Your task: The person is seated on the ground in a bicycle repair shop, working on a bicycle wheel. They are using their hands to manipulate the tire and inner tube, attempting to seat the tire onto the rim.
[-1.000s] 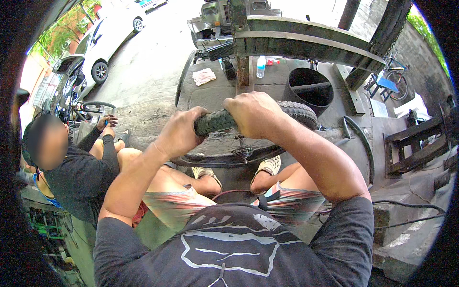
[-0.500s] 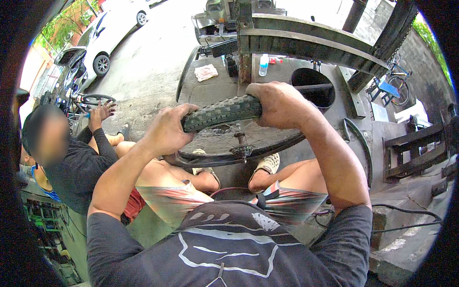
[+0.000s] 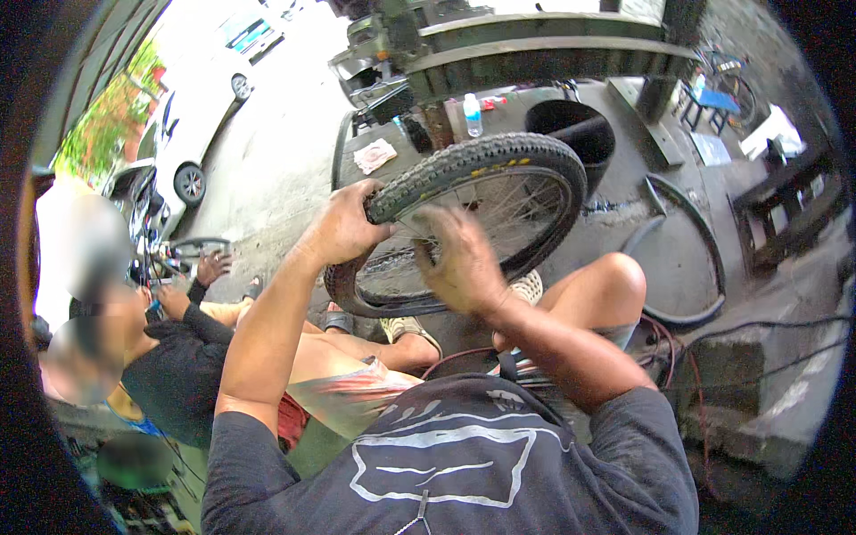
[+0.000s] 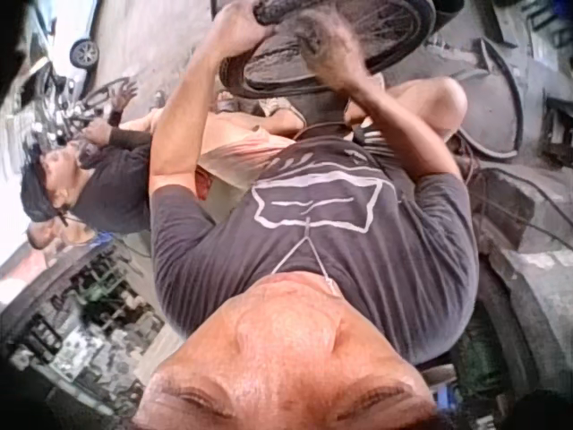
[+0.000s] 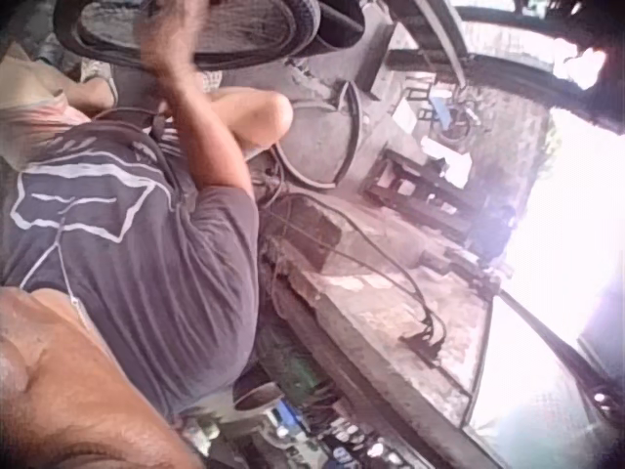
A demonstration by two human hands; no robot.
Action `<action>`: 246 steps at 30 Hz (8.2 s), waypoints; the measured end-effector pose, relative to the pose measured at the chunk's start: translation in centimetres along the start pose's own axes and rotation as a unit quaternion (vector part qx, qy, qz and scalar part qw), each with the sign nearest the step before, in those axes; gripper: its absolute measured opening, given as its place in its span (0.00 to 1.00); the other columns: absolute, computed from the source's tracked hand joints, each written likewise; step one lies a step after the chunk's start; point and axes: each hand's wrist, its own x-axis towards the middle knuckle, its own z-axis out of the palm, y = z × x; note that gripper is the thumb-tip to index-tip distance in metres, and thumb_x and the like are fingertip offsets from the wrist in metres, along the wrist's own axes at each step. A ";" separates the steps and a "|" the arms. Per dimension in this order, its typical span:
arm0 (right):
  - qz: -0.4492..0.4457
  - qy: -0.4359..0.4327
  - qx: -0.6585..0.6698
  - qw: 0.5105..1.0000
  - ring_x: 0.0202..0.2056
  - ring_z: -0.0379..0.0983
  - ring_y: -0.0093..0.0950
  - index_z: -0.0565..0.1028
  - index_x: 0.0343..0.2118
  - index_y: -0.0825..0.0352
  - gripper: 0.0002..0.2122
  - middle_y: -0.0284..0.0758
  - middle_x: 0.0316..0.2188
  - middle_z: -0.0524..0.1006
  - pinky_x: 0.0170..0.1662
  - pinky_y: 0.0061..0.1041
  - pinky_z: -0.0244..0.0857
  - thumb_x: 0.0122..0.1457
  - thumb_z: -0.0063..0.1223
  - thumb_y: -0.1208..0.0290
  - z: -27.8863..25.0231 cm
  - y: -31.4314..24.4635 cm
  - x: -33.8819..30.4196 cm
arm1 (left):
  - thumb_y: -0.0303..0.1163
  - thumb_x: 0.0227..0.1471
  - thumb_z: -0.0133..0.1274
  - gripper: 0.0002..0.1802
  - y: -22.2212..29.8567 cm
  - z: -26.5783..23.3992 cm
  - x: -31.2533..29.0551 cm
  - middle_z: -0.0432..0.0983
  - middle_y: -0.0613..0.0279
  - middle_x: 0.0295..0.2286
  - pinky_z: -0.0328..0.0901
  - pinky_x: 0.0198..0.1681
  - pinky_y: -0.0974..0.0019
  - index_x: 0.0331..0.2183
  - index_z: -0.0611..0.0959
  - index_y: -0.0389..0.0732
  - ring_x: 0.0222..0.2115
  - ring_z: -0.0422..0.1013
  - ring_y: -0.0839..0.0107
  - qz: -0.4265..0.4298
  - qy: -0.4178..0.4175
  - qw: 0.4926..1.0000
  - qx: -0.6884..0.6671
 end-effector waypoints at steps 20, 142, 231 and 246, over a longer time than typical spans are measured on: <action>0.444 0.106 0.639 0.618 0.55 0.77 0.29 0.77 0.59 0.75 0.20 0.39 0.53 0.82 0.62 0.32 0.68 0.64 0.62 0.79 5.7 -3.6 -2.5 | 0.47 0.49 0.76 0.33 9.9 1.2 3.3 0.87 0.34 0.39 0.76 0.52 0.45 0.44 0.86 0.28 0.45 0.84 0.40 0.011 -0.115 0.989 0.091; 0.454 -0.064 0.688 0.563 0.38 0.82 0.32 0.77 0.53 0.70 0.14 0.37 0.39 0.82 0.43 0.35 0.80 0.64 0.61 0.81 6.4 -5.5 -4.5 | 0.32 0.46 0.67 0.26 8.1 1.6 -0.4 0.85 0.34 0.42 0.74 0.56 0.42 0.47 0.84 0.32 0.49 0.81 0.34 -0.061 -0.031 0.996 0.049; 0.490 0.056 0.540 0.682 0.56 0.79 0.29 0.75 0.66 0.76 0.20 0.40 0.57 0.83 0.62 0.30 0.72 0.77 0.56 0.71 6.0 -5.7 -8.4 | 0.33 0.45 0.66 0.29 8.8 1.9 -1.8 0.87 0.35 0.34 0.77 0.47 0.52 0.49 0.87 0.26 0.38 0.87 0.47 -0.007 -0.032 0.995 -0.099; 0.476 0.233 0.559 0.638 0.56 0.79 0.32 0.81 0.59 0.76 0.21 0.40 0.53 0.85 0.65 0.36 0.69 0.76 0.61 0.60 1.5 -4.3 -9.0 | 0.41 0.50 0.64 0.28 16.2 5.5 3.8 0.86 0.29 0.42 0.74 0.60 0.46 0.47 0.89 0.27 0.48 0.83 0.37 0.096 -0.018 0.994 -0.048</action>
